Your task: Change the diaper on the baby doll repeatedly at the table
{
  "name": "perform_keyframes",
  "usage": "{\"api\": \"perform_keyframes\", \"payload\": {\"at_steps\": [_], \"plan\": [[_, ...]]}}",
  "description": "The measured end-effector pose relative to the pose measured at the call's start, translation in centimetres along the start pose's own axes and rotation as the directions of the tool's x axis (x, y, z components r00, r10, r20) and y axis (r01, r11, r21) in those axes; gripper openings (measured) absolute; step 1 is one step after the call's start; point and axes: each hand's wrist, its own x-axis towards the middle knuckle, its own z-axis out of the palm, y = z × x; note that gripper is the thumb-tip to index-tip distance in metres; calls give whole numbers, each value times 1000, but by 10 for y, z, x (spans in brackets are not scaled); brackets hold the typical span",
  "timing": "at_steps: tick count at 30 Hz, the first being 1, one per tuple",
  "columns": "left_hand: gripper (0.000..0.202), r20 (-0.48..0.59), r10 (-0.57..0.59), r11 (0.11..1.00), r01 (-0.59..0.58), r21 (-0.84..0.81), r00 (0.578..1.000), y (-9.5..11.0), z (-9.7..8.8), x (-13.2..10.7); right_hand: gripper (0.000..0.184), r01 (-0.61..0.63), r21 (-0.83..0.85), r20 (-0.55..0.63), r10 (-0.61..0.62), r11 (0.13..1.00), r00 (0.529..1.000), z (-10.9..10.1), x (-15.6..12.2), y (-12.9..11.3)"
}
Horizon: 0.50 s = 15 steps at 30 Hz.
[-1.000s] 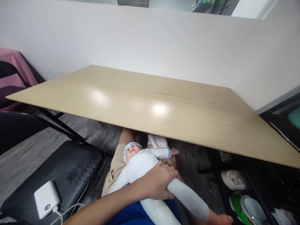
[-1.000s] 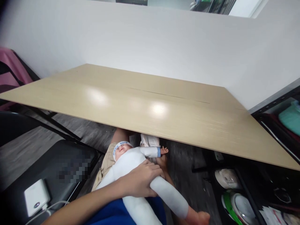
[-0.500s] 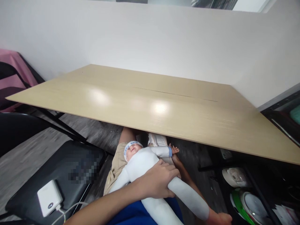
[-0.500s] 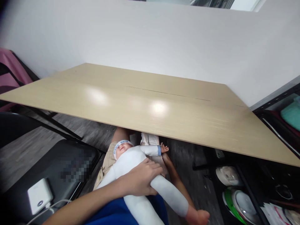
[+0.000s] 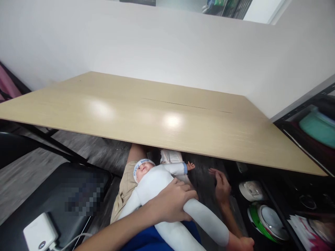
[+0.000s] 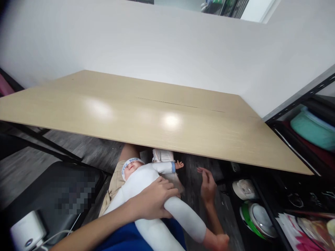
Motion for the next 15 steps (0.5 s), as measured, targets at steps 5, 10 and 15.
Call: {"api": "perform_keyframes", "payload": {"at_steps": [5,10,15], "plan": [[50,-19,15,1000,-15,14,1000,0,1,-2,29,191,-38,292,-172,981,941,15,17,-30],[55,-94,32,999,-36,-34,995,3,0,-9,51,549,-93,801,-265,831,537,76,37,-75],[58,-189,26,982,-61,-181,982,16,-19,-47,21,637,-152,888,-178,756,424,119,35,-101]]}}
